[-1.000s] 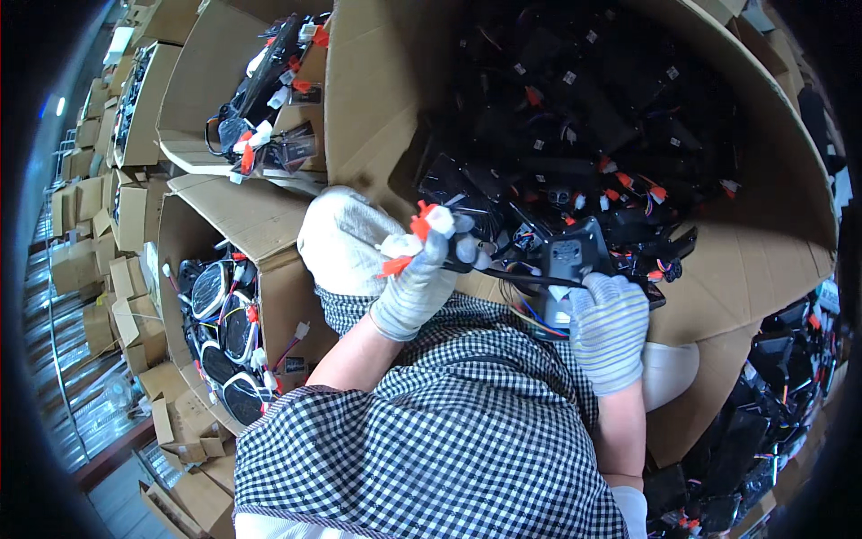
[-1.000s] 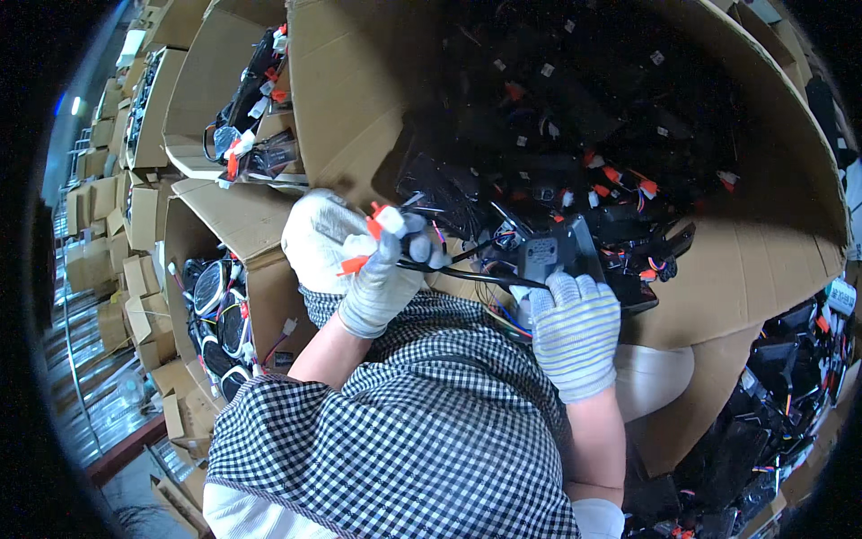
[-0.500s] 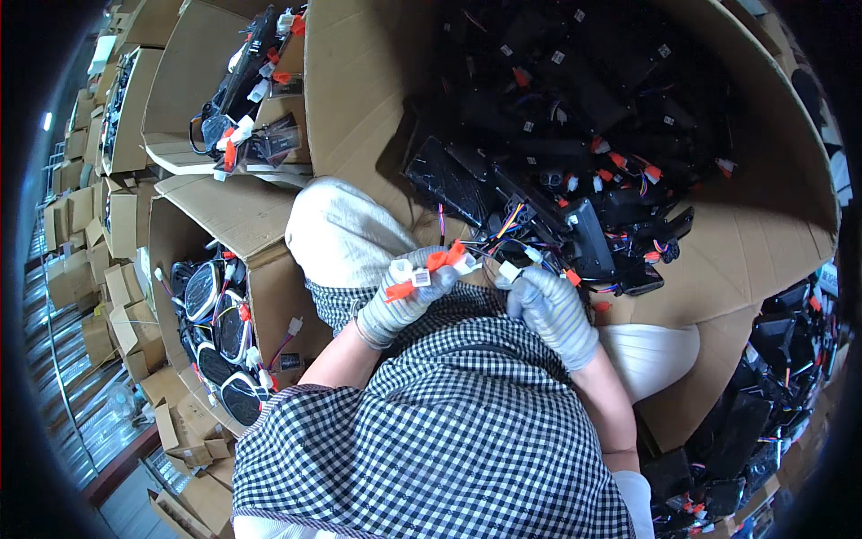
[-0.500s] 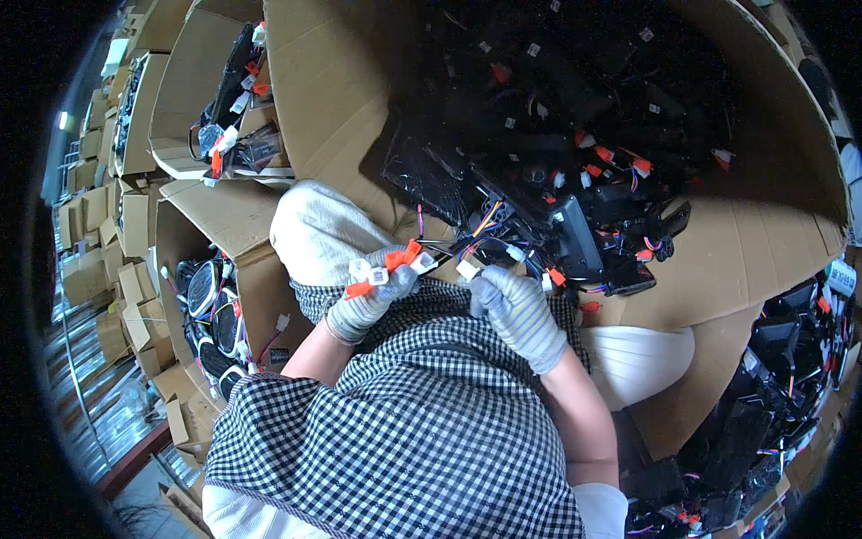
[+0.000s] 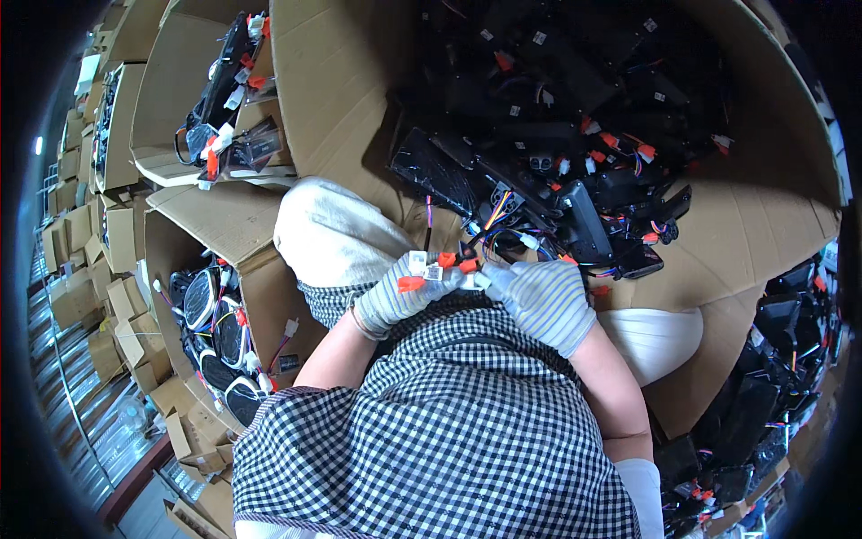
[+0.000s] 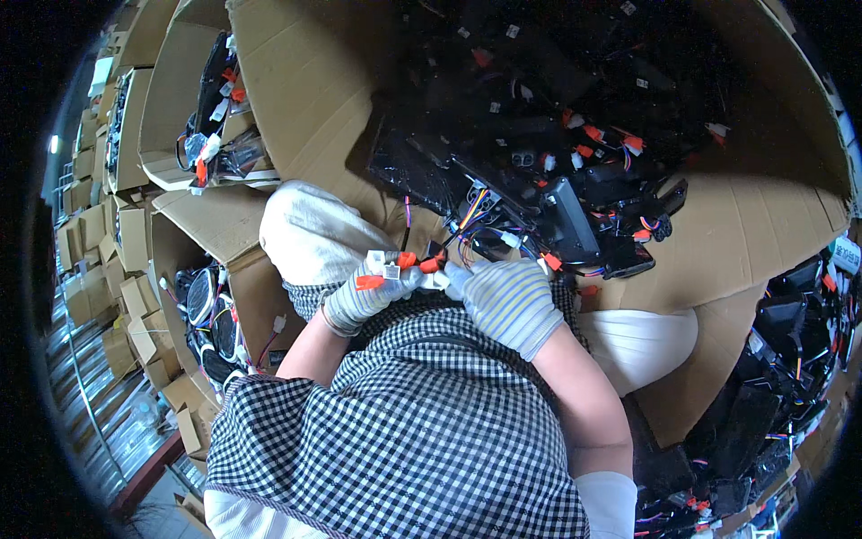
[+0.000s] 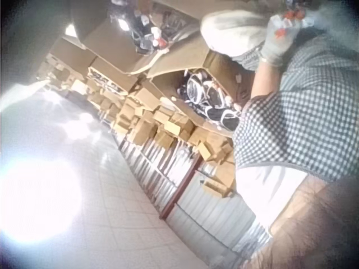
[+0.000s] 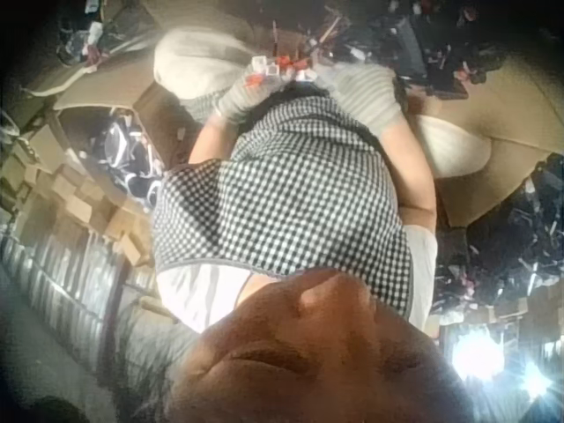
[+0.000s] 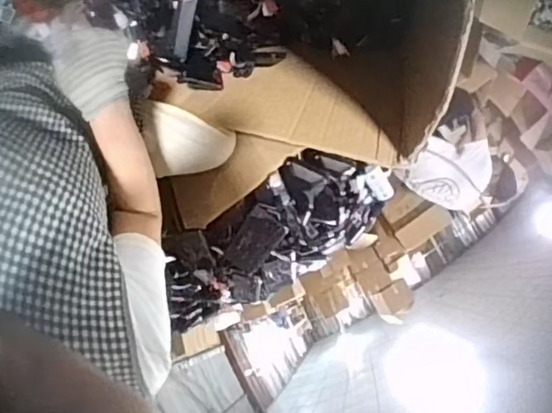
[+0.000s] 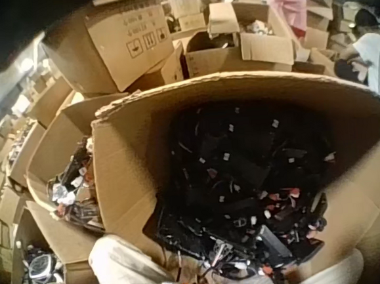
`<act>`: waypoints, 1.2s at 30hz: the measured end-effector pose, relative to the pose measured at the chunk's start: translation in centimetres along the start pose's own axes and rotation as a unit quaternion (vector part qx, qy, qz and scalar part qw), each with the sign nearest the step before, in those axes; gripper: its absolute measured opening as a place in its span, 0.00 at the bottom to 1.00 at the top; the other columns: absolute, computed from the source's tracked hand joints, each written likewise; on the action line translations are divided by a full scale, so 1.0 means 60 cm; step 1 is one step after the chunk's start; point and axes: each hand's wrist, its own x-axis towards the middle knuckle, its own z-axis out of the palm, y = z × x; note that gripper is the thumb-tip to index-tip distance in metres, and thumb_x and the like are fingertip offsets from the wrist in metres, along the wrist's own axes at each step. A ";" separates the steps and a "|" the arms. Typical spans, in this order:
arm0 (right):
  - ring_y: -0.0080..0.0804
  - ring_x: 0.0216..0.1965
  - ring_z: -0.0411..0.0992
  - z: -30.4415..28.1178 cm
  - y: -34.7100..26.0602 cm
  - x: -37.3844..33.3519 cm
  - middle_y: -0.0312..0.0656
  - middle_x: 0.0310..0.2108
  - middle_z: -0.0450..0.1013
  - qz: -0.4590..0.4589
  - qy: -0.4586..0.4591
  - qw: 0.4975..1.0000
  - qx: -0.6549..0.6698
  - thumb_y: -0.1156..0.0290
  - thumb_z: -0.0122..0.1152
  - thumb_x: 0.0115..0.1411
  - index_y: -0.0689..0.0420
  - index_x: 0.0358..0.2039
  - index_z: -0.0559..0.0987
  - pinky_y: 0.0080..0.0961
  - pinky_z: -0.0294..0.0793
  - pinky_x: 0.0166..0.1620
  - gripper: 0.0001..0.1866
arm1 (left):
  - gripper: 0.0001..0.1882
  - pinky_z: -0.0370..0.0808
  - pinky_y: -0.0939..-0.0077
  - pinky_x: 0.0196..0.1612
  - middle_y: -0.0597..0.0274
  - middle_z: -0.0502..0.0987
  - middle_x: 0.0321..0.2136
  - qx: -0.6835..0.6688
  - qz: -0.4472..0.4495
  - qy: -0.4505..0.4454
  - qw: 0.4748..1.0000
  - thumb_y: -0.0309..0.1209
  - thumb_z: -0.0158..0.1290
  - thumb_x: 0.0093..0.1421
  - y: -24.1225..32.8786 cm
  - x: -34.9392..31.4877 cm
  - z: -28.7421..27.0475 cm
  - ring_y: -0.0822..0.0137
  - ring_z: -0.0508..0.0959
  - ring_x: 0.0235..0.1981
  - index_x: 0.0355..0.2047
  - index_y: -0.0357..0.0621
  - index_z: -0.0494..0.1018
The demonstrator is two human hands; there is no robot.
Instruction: The person sorts and organizes electronic wiring harnesses and electronic connectors by hand, placing them into cardboard boxes.
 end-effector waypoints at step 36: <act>0.41 0.31 0.72 -0.013 0.135 0.142 0.41 0.30 0.72 0.158 0.183 0.969 -0.053 0.65 0.50 0.58 0.53 0.31 0.78 0.34 0.72 0.32 0.09 | 0.09 0.64 0.87 0.22 0.70 0.74 0.21 -0.183 -0.022 0.021 0.983 0.34 0.55 0.56 0.008 0.037 0.000 0.80 0.66 0.17 0.35 0.46 0.75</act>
